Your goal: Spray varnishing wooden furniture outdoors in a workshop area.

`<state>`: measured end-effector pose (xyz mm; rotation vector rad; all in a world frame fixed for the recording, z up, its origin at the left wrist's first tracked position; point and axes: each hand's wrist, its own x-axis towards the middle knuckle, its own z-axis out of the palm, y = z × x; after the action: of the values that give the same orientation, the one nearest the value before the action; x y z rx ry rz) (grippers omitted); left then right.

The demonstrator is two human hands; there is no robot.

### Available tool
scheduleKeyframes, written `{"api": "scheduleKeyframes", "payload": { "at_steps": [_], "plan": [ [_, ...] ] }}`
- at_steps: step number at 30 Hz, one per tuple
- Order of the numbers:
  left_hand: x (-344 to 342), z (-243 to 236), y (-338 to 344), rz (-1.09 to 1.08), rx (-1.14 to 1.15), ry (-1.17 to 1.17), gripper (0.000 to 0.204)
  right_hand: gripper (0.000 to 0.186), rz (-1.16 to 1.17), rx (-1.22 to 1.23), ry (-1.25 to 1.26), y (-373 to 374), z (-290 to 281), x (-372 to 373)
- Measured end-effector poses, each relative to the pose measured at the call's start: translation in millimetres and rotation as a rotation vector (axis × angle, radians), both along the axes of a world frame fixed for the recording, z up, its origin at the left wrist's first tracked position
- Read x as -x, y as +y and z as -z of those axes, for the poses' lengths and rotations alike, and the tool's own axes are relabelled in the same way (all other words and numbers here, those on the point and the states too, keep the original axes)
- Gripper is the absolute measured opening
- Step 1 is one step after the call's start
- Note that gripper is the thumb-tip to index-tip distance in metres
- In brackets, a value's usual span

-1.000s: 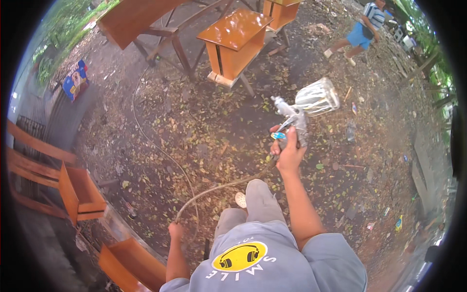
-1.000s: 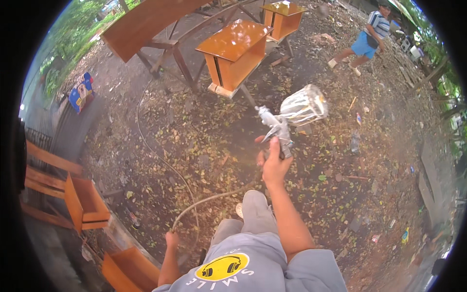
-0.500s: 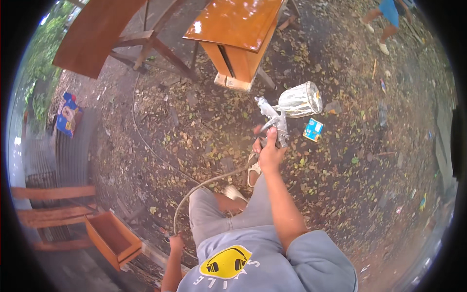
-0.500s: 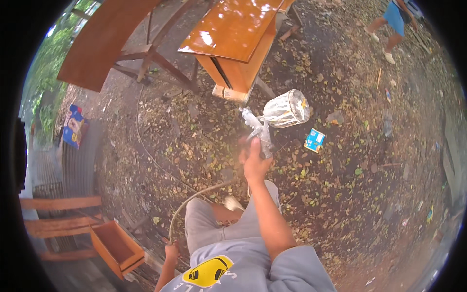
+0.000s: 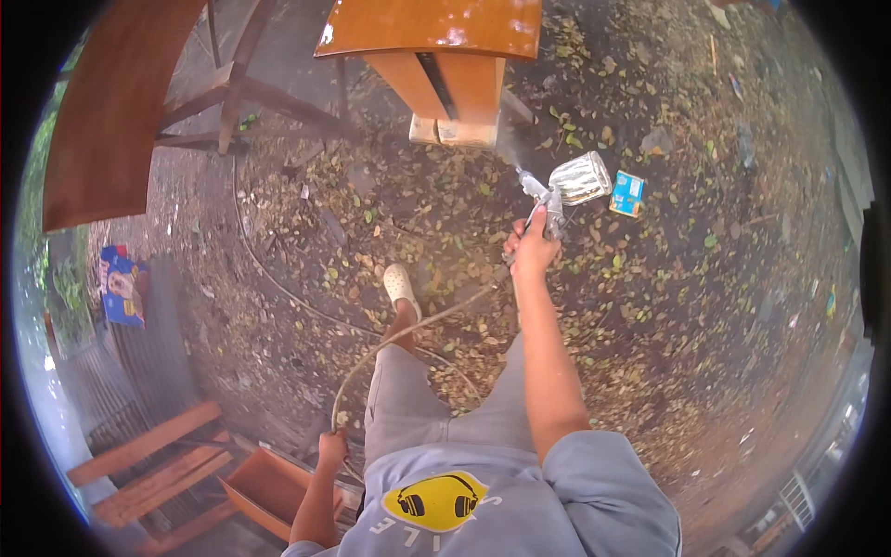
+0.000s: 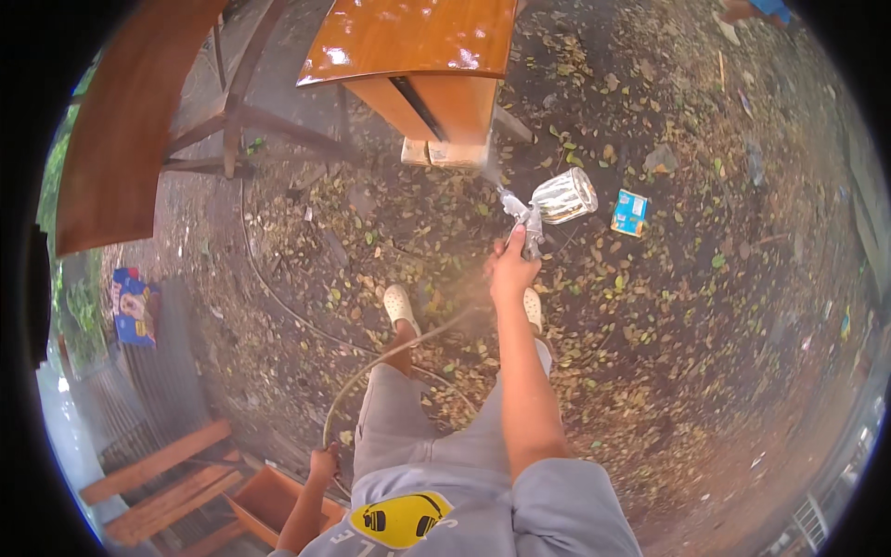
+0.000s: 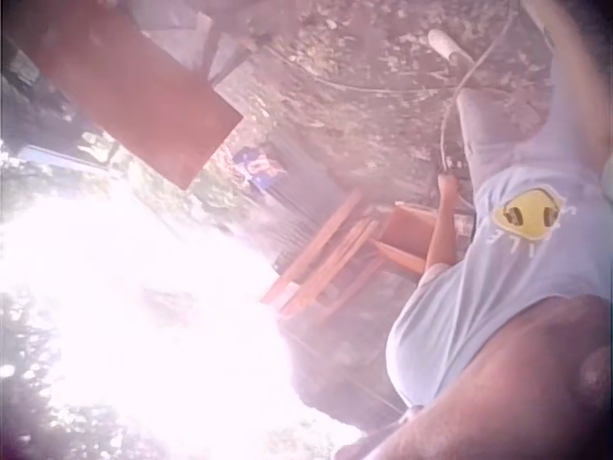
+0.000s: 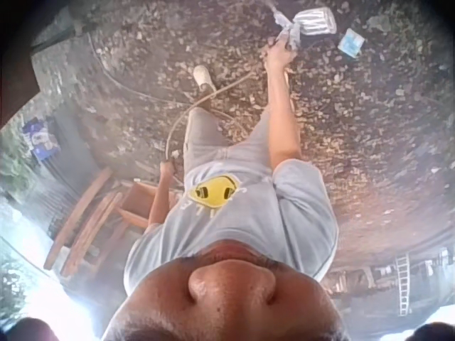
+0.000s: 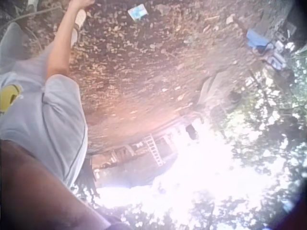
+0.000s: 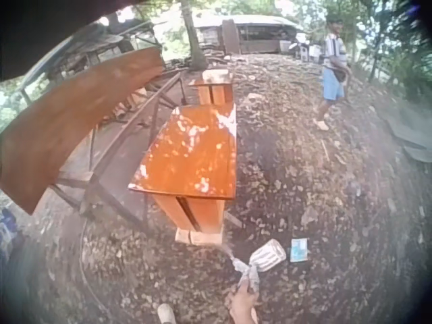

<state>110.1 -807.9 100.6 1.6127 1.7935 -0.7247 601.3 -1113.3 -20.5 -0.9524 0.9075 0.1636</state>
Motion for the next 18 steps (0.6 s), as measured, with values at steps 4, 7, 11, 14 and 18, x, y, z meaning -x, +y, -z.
{"api": "scheduleKeyframes", "payload": {
  "at_steps": [4, 7, 11, 14, 18],
  "plan": [
    [-21.9, 4.3, 67.9, 0.033, 0.028, 0.072, 0.044, 0.048, 0.181, 0.046, 0.036, 35.7, 33.4, -2.1],
    [-42.4, 6.2, 117.6, 0.016, 0.093, 0.019, 0.042, 0.043, 0.201, 0.122, 0.087, 63.9, 45.4, 9.4],
    [-71.0, 1.3, 179.2, 0.008, 0.146, -0.004, 0.040, 0.037, 0.174, 0.145, 0.044, 108.9, 28.7, 45.9],
    [-67.8, -8.7, 236.3, -0.007, 0.152, 0.041, 0.036, 0.037, 0.141, 0.097, -0.107, 154.0, -20.9, 76.3],
    [-60.1, -17.1, 307.4, 0.033, 0.107, 0.056, 0.033, 0.038, 0.122, -0.073, -0.349, 216.3, -101.6, 88.8]
  ]
}}
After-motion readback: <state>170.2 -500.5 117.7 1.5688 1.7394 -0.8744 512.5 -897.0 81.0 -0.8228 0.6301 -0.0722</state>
